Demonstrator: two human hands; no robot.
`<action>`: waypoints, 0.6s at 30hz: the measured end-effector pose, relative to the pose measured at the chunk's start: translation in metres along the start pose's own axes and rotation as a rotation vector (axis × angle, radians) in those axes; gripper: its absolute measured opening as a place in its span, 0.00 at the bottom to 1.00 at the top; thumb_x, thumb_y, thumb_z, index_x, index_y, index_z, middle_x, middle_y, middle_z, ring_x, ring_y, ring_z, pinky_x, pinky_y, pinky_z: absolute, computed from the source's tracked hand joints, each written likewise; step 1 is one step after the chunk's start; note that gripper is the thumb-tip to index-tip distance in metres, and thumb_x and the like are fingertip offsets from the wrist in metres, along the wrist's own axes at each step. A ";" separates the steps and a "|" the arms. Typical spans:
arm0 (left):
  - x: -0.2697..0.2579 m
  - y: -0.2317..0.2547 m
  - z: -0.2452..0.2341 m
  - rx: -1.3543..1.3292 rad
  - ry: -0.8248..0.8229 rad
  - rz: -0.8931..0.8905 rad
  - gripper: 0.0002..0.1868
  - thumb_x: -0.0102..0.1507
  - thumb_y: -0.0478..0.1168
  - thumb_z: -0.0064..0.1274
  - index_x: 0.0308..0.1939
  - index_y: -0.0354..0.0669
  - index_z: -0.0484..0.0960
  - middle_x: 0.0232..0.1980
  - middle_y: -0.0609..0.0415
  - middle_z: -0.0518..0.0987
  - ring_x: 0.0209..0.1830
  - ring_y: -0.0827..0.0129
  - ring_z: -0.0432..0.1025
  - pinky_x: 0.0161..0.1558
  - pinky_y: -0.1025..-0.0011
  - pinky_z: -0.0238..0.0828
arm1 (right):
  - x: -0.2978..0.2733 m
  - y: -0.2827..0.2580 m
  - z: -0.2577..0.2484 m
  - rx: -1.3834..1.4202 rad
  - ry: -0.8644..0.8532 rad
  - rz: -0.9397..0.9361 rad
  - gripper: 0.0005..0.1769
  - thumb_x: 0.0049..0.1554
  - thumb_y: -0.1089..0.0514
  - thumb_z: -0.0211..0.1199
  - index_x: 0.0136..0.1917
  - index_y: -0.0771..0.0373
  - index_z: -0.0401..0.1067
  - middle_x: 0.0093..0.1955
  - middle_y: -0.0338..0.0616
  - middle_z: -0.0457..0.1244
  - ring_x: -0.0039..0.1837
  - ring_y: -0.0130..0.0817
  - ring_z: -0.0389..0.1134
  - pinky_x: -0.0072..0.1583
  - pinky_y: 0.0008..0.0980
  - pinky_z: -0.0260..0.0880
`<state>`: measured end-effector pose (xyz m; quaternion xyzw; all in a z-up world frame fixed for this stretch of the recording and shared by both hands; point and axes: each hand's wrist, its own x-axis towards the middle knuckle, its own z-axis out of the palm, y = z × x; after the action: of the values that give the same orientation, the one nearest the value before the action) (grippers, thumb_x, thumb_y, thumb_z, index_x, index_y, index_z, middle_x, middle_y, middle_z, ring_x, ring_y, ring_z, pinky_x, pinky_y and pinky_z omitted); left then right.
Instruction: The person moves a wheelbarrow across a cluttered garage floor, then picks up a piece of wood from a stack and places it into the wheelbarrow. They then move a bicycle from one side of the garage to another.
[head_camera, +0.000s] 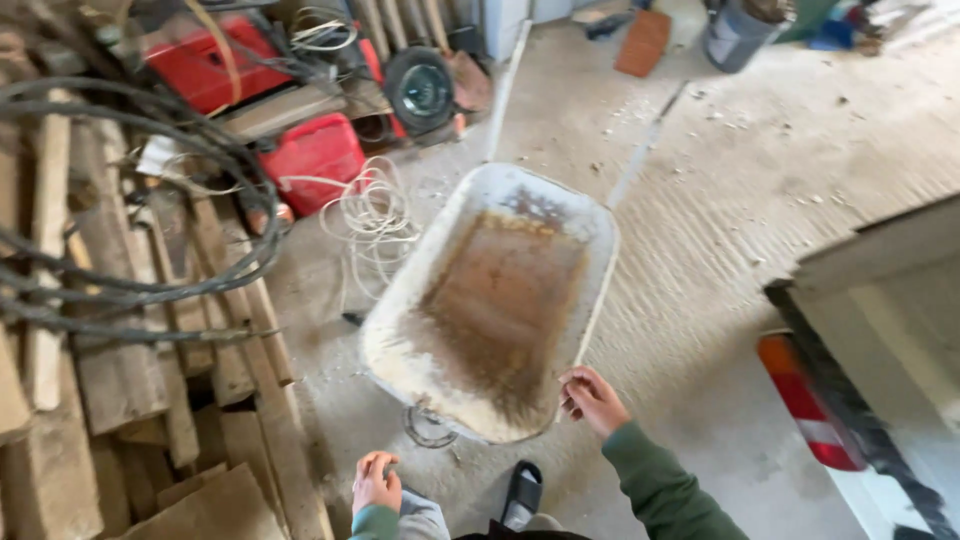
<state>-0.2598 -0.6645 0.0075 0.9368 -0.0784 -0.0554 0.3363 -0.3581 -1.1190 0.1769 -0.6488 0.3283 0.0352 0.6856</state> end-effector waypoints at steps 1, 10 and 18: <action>0.008 0.019 0.005 0.000 -0.138 -0.061 0.18 0.56 0.35 0.46 0.43 0.60 0.86 0.55 0.60 0.75 0.58 0.66 0.73 0.60 0.63 0.73 | -0.012 -0.004 -0.014 0.031 0.059 0.012 0.11 0.65 0.58 0.52 0.55 0.62 0.73 0.41 0.49 0.69 0.39 0.37 0.70 0.40 0.35 0.72; 0.064 0.102 0.027 0.098 -0.500 -0.255 0.15 0.66 0.38 0.44 0.47 0.62 0.86 0.64 0.63 0.69 0.53 0.71 0.76 0.63 0.62 0.74 | -0.068 -0.019 -0.085 0.182 0.259 0.117 0.10 0.65 0.61 0.51 0.55 0.63 0.72 0.45 0.52 0.68 0.43 0.43 0.71 0.45 0.37 0.73; 0.075 -0.002 0.059 0.050 -0.658 -0.682 0.13 0.68 0.40 0.50 0.49 0.54 0.90 0.52 0.63 0.88 0.51 0.67 0.78 0.61 0.70 0.72 | -0.053 -0.040 -0.110 0.243 0.341 0.147 0.11 0.66 0.62 0.51 0.57 0.64 0.71 0.47 0.53 0.67 0.45 0.44 0.70 0.48 0.40 0.73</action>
<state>-0.1956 -0.7136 -0.0429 0.8496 0.1301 -0.4546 0.2336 -0.4250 -1.2055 0.2442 -0.5324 0.4877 -0.0647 0.6889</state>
